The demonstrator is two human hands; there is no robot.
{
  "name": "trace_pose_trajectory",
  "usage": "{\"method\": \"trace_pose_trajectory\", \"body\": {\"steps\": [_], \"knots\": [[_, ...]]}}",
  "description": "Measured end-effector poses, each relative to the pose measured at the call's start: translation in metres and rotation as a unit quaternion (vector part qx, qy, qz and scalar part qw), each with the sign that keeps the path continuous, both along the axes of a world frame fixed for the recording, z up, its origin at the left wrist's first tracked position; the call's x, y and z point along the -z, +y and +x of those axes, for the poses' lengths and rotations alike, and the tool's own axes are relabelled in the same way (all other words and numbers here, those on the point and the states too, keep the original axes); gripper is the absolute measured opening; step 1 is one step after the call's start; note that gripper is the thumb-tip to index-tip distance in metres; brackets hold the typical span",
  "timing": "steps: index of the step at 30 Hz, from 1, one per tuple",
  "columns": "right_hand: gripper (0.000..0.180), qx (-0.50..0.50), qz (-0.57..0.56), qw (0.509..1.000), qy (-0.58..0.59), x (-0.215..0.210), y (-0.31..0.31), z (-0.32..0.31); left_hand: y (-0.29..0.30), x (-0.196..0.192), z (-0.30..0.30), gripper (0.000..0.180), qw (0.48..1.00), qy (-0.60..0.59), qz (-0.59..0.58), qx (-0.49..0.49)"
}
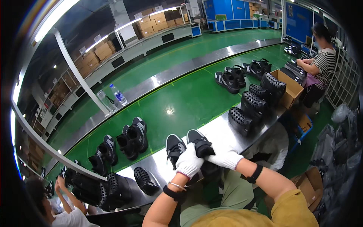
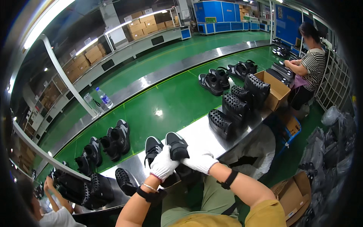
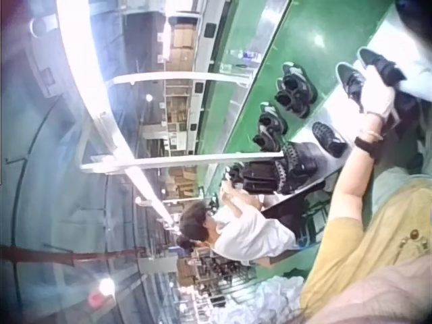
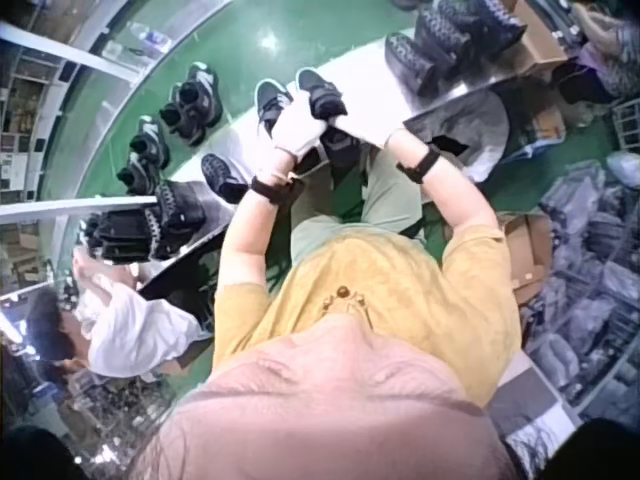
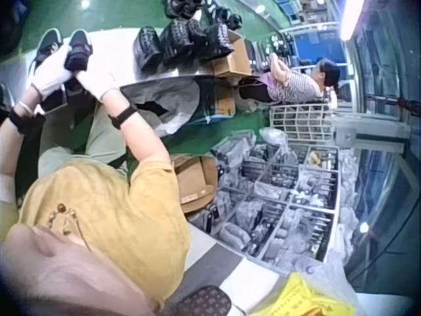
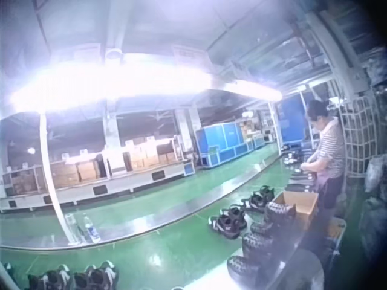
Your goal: Inspecting and organizing black shoes on a conveyor belt in a shoe factory.
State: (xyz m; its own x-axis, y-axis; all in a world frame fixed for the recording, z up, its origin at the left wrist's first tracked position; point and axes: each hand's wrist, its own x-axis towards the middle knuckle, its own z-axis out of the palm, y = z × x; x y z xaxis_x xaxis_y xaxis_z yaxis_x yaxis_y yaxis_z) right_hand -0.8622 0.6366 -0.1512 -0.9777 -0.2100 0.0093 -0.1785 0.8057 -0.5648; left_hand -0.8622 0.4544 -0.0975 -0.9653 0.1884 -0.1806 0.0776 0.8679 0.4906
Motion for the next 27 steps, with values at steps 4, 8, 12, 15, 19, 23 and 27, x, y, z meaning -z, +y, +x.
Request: {"method": "trace_pose_trajectory", "body": {"steps": [4,8,12,15,19,23,27], "knots": [[0.042,0.045,0.030,0.998,0.045,0.000,-0.009,0.008,0.005,0.003,0.002,0.047,1.000,0.000,-0.027,0.013],[0.044,0.089,0.061,0.994,-0.007,-0.009,-0.019,0.009,0.006,0.002,-0.001,0.055,0.999,0.007,-0.051,0.017],[0.032,0.024,0.017,0.993,0.113,-0.035,-0.007,0.021,-0.003,0.002,0.003,0.064,0.999,-0.006,0.036,0.035],[0.027,-0.075,0.093,0.951,0.286,-0.049,-0.011,0.019,-0.007,0.005,0.004,0.071,0.992,0.012,0.094,0.082],[0.017,-0.055,0.132,0.947,0.288,-0.049,-0.024,0.013,-0.009,0.003,-0.001,0.079,0.996,-0.037,0.043,0.064],[0.011,-0.044,0.078,0.959,0.270,-0.036,-0.017,0.033,-0.011,-0.002,0.002,0.089,0.995,-0.048,0.038,0.082],[0.016,-0.026,-0.148,0.946,0.287,-0.033,0.006,0.058,-0.019,-0.009,0.014,0.098,0.993,-0.011,0.087,0.074]]}}
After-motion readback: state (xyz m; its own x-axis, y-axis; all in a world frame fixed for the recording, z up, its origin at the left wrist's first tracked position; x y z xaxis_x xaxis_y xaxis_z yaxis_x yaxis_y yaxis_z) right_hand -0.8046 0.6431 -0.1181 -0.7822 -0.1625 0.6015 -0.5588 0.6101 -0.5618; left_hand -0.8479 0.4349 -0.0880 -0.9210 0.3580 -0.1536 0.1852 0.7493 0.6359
